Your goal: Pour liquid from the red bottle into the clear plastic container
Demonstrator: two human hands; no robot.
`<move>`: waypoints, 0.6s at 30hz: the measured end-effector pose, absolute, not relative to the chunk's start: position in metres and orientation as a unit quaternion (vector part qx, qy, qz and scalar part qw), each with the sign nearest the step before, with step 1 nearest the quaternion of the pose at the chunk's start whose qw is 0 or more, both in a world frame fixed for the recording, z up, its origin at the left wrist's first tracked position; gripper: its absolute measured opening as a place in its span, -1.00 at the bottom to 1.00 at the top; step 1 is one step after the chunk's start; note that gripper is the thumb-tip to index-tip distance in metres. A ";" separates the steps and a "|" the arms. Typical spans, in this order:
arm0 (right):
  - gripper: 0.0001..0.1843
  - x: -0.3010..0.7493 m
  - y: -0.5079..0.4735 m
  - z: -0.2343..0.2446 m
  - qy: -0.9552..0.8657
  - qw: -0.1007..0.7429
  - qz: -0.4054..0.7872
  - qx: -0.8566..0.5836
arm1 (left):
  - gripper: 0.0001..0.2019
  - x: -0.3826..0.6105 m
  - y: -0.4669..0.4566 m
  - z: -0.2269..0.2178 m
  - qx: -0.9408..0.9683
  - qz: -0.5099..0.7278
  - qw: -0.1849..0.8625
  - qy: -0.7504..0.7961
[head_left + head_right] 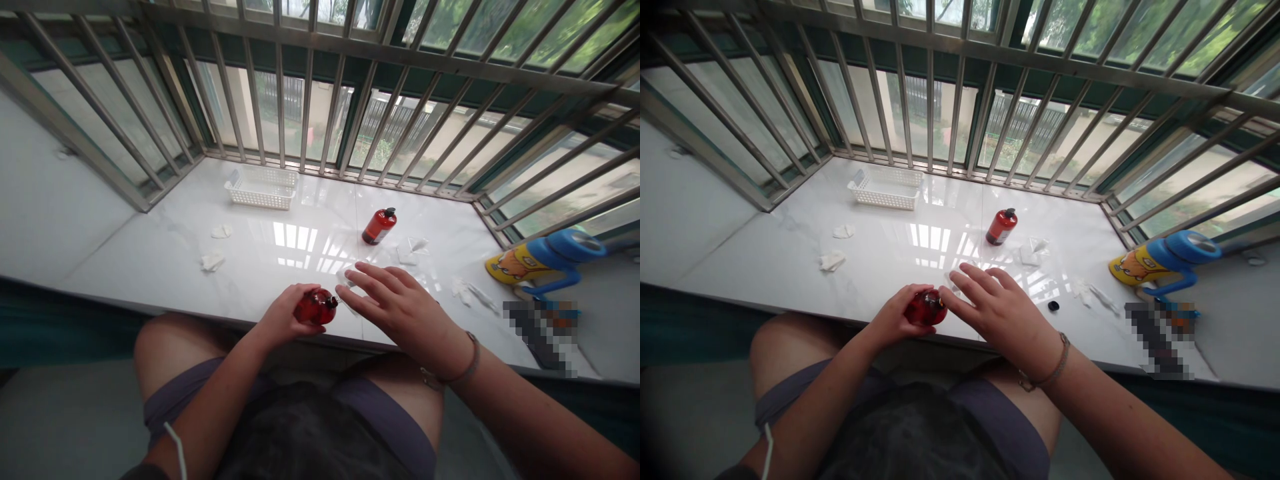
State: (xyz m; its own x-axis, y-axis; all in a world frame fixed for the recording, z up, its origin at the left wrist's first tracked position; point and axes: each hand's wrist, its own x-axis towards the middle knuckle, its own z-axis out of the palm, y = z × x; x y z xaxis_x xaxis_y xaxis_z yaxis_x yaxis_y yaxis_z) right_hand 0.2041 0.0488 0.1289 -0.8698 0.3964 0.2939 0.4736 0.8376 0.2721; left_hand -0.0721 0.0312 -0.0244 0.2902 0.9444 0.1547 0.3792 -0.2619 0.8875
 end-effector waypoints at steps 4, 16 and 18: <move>-0.52 0.204 0.049 0.132 -0.952 0.108 -0.179 -0.223 | -0.09 -0.072 0.031 -0.026 0.707 0.370 0.386 0.463; -0.50 0.202 0.050 0.137 -0.956 0.098 -0.179 -0.211 | -0.12 -0.072 0.032 -0.023 0.701 0.373 0.394 0.462; -0.52 0.201 0.051 0.139 -0.956 0.097 -0.184 -0.206 | -0.12 -0.072 0.032 -0.023 0.701 0.373 0.395 0.462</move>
